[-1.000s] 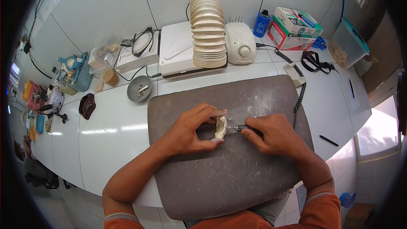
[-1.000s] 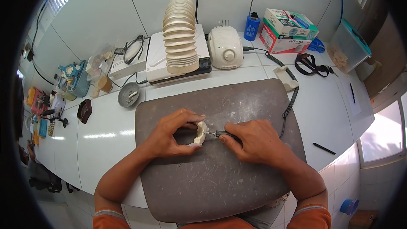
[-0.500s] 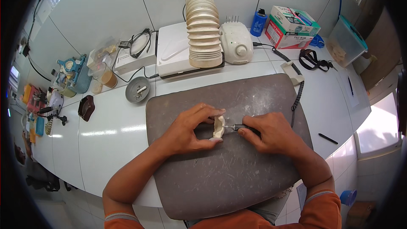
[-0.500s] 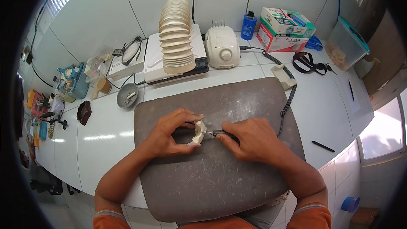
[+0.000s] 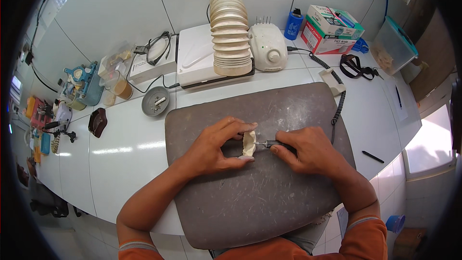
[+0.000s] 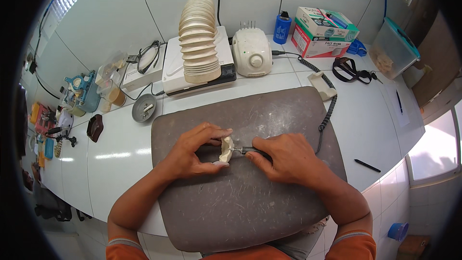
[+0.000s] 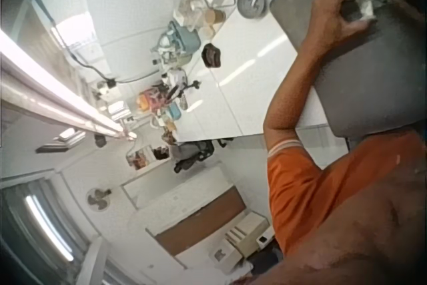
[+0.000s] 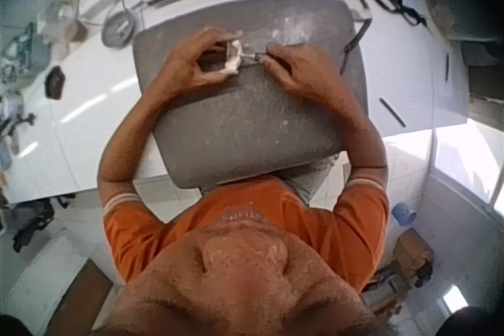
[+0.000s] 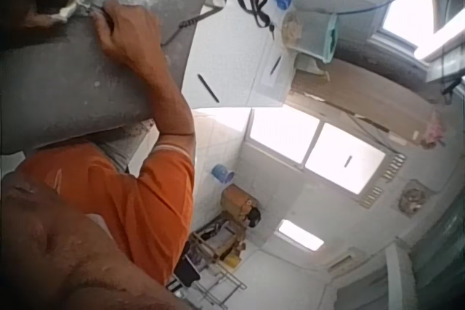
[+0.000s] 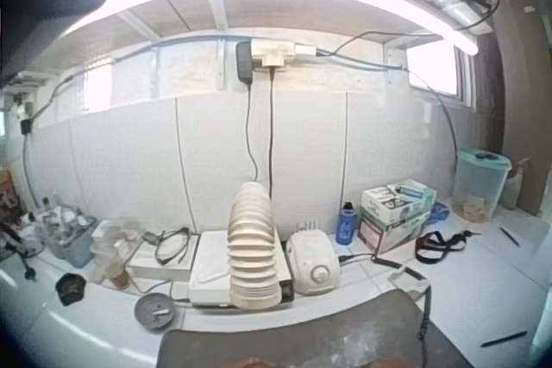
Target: The person shapes a dental cast using a handheld rotary tool, turns on an overhead lamp, and trims the dental cast.
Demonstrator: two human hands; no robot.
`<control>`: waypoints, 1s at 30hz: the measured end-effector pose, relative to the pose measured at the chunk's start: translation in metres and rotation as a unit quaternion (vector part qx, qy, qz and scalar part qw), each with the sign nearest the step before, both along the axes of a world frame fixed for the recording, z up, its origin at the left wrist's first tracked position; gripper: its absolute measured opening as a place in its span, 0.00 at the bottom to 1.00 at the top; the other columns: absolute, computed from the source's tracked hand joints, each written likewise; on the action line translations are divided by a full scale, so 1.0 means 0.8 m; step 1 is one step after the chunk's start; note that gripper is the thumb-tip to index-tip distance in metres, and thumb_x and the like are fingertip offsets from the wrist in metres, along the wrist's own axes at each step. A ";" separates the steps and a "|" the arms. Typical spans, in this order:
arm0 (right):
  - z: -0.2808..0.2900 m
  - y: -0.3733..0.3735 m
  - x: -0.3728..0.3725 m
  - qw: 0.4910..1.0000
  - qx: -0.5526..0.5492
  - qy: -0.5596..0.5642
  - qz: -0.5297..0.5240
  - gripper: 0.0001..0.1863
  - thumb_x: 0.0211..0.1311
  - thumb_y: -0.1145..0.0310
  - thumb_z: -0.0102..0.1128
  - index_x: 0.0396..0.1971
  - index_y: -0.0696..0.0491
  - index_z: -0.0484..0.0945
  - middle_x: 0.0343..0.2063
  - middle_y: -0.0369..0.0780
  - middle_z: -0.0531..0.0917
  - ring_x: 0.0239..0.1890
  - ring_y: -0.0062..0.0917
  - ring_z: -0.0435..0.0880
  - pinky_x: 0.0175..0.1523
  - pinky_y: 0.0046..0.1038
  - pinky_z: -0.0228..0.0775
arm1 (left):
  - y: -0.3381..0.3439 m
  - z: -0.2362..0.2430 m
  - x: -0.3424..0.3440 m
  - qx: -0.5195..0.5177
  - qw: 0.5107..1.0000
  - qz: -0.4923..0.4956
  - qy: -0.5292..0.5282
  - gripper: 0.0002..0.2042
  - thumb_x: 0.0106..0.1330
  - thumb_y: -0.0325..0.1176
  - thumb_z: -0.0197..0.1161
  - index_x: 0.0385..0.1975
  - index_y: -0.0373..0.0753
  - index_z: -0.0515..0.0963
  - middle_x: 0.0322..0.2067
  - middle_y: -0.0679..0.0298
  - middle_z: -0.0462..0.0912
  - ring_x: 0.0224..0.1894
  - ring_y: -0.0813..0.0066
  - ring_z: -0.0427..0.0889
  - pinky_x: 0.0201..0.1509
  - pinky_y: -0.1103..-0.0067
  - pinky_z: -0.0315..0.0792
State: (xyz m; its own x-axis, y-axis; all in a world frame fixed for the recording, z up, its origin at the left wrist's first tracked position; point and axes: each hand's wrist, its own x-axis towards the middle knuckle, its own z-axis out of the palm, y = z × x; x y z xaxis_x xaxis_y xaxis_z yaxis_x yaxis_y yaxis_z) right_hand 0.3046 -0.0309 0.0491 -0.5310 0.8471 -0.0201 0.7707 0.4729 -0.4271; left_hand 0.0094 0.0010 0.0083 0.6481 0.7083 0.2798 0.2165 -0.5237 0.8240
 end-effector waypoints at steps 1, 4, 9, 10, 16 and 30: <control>0.000 0.000 0.000 1.000 0.002 0.002 0.000 0.18 0.81 0.50 0.61 0.40 0.50 0.83 0.25 0.47 0.88 0.31 0.50 0.90 0.37 0.52 0.76 | 0.000 0.000 0.000 -0.001 1.000 0.002 0.000 0.37 0.59 0.32 0.87 0.71 0.39 0.80 0.58 0.54 0.83 0.60 0.60 0.87 0.66 0.67 0.88; 0.005 0.002 0.002 1.000 -0.018 -0.011 0.004 0.17 0.81 0.50 0.61 0.40 0.50 0.83 0.25 0.47 0.88 0.31 0.50 0.90 0.37 0.52 0.75 | -0.001 0.001 0.000 0.005 1.000 0.002 0.004 0.37 0.59 0.32 0.87 0.71 0.39 0.80 0.58 0.54 0.83 0.60 0.60 0.87 0.66 0.67 0.88; 0.004 0.001 0.003 1.000 -0.016 0.008 0.003 0.17 0.81 0.50 0.60 0.40 0.50 0.83 0.24 0.47 0.88 0.30 0.50 0.89 0.38 0.53 0.74 | -0.003 0.003 -0.001 0.010 1.000 0.006 0.012 0.37 0.60 0.33 0.87 0.72 0.40 0.81 0.58 0.55 0.83 0.60 0.60 0.87 0.65 0.68 0.87; 0.002 0.002 0.003 1.000 -0.012 0.023 0.000 0.17 0.81 0.50 0.60 0.40 0.50 0.82 0.24 0.47 0.88 0.30 0.50 0.89 0.38 0.53 0.74 | -0.003 0.001 -0.001 0.010 1.000 0.007 0.009 0.37 0.60 0.33 0.87 0.72 0.40 0.81 0.58 0.55 0.83 0.60 0.60 0.87 0.65 0.68 0.87; 0.005 0.000 0.003 1.000 -0.006 0.002 -0.003 0.18 0.81 0.49 0.61 0.40 0.50 0.82 0.23 0.47 0.87 0.30 0.50 0.89 0.38 0.53 0.73 | -0.004 0.000 0.002 0.005 1.000 0.013 0.005 0.37 0.60 0.34 0.87 0.72 0.41 0.80 0.58 0.55 0.84 0.60 0.60 0.87 0.64 0.67 0.87; 0.006 0.000 0.004 1.000 -0.002 -0.012 -0.007 0.18 0.80 0.49 0.62 0.40 0.49 0.83 0.23 0.47 0.88 0.30 0.51 0.89 0.38 0.52 0.75 | -0.008 0.002 0.005 0.002 0.999 0.030 0.021 0.37 0.60 0.34 0.87 0.71 0.39 0.80 0.57 0.54 0.88 0.59 0.59 0.90 0.65 0.68 0.87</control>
State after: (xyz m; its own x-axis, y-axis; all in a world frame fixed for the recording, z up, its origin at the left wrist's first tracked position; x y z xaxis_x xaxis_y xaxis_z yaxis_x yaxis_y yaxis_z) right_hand 0.3077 -0.0309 0.0537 -0.5190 0.8540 -0.0358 0.7873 0.4613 -0.4091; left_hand 0.0134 -0.0052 0.0102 0.6156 0.7453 0.2562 0.2831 -0.5125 0.8107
